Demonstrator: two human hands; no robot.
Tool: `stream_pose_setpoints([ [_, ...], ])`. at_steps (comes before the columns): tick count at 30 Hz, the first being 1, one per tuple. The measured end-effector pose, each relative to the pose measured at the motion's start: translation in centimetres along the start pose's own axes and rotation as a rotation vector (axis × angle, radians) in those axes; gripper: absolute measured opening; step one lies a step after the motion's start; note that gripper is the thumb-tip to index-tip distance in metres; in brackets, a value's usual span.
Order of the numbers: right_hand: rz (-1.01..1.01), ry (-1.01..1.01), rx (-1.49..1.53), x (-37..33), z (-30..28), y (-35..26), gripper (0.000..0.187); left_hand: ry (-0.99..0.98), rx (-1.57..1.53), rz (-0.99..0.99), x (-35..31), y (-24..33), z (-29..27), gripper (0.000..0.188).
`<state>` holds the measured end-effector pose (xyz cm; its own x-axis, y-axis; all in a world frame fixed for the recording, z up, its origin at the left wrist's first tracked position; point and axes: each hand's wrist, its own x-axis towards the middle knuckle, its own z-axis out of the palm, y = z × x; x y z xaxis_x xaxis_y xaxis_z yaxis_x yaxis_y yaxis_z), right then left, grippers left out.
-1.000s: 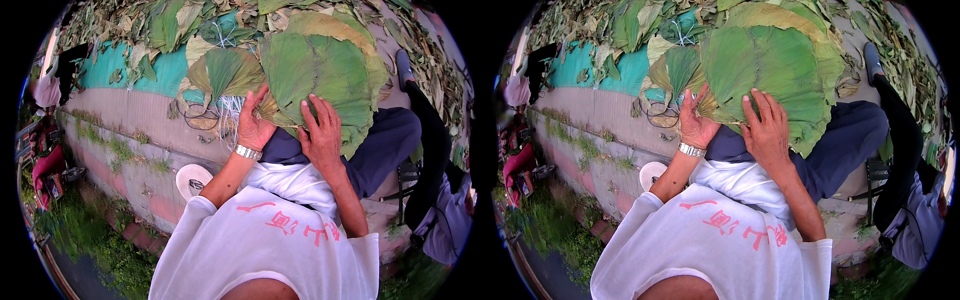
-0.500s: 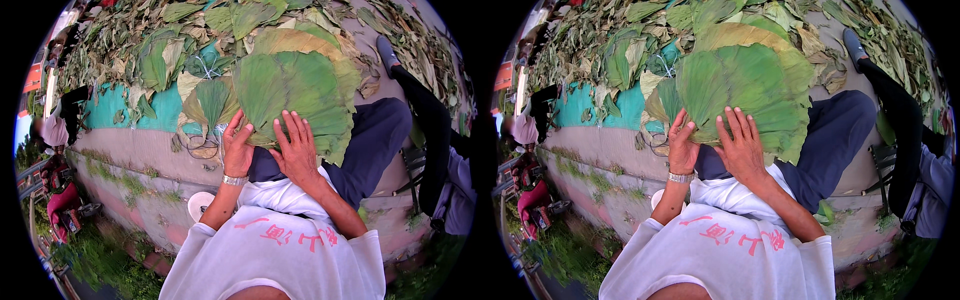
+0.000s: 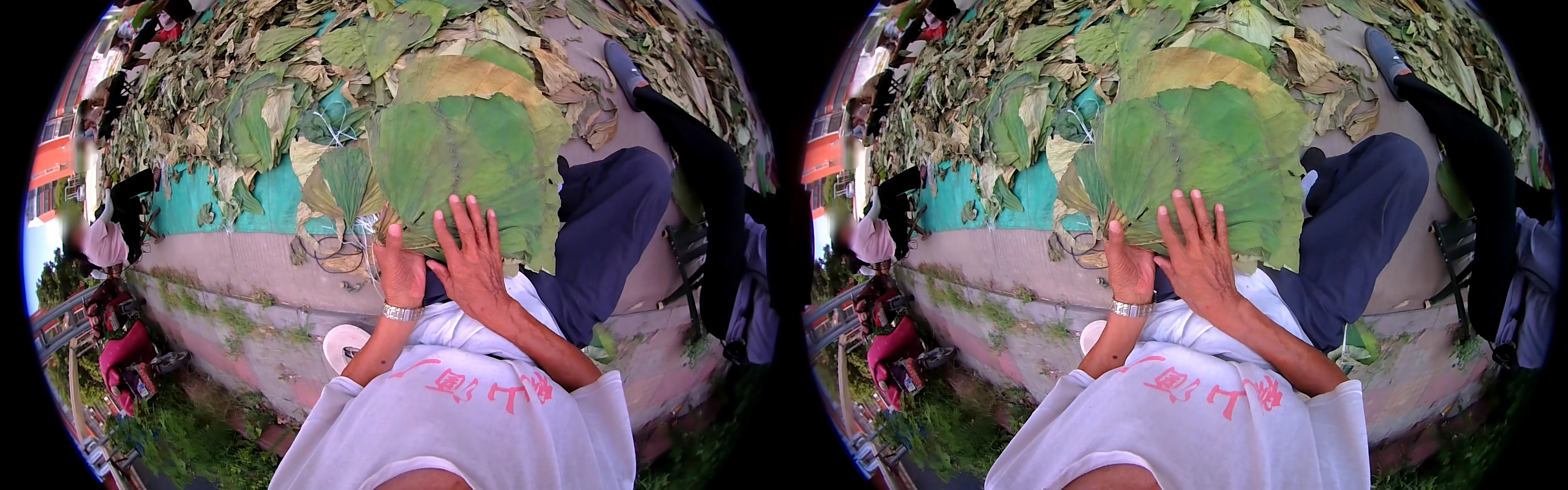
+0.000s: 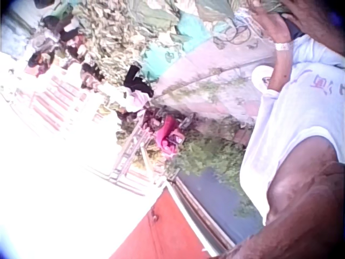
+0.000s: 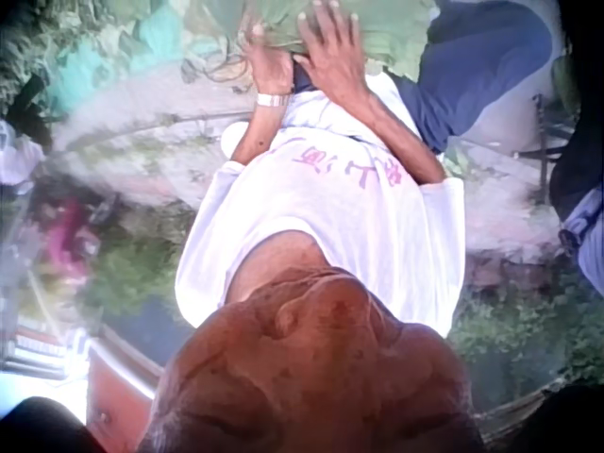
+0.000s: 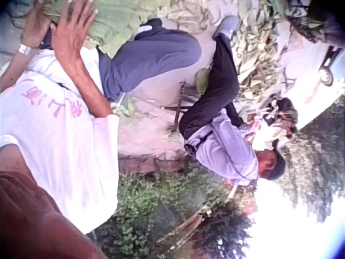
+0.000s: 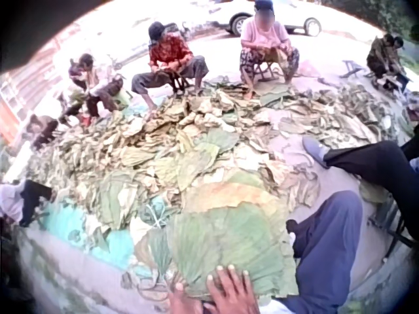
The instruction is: The person stacks large green leaves together and ties them into bundles using white plastic strips.
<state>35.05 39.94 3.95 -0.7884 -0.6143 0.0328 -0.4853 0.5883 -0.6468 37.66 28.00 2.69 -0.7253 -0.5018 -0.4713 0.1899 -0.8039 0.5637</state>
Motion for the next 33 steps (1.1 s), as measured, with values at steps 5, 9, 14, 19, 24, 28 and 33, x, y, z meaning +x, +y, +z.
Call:
stream_pose_setpoints([
  [5, -0.033, 0.020, 0.060, 0.0, -1.1, 0.6, 0.063, 0.058, 0.305, 0.113, 0.4, -0.6, 0.0, 0.051],
  [9, -0.046, 0.213, 0.149, 0.6, -3.6, 2.8, 0.058, 0.117, 0.350, 0.148, 0.6, -0.3, 0.6, 0.051],
  [14, 0.230, 0.573, 0.223, 3.7, -7.6, 10.5, 0.064, 0.152, 0.421, 0.178, 0.9, -0.6, 0.6, 0.051],
  [19, 0.529, 0.263, 1.021, 5.7, -7.2, 15.2, 0.070, 0.175, 0.435, 0.209, 0.8, -0.4, 0.4, 0.045],
  [24, 0.504, 0.231, 1.167, 4.5, -7.1, 15.2, 0.052, 0.110, 0.599, 0.202, 1.7, 0.9, -0.7, 0.039],
  [28, 0.499, 0.290, 1.128, 3.8, -7.0, 14.2, 0.040, 0.118, 0.669, 0.242, 2.4, 1.4, -0.9, 0.040],
  [33, 0.488, 0.405, 0.937, 1.9, -9.5, 12.0, 0.039, 0.000, 0.791, 0.202, 3.1, 2.3, -0.3, 0.040],
])
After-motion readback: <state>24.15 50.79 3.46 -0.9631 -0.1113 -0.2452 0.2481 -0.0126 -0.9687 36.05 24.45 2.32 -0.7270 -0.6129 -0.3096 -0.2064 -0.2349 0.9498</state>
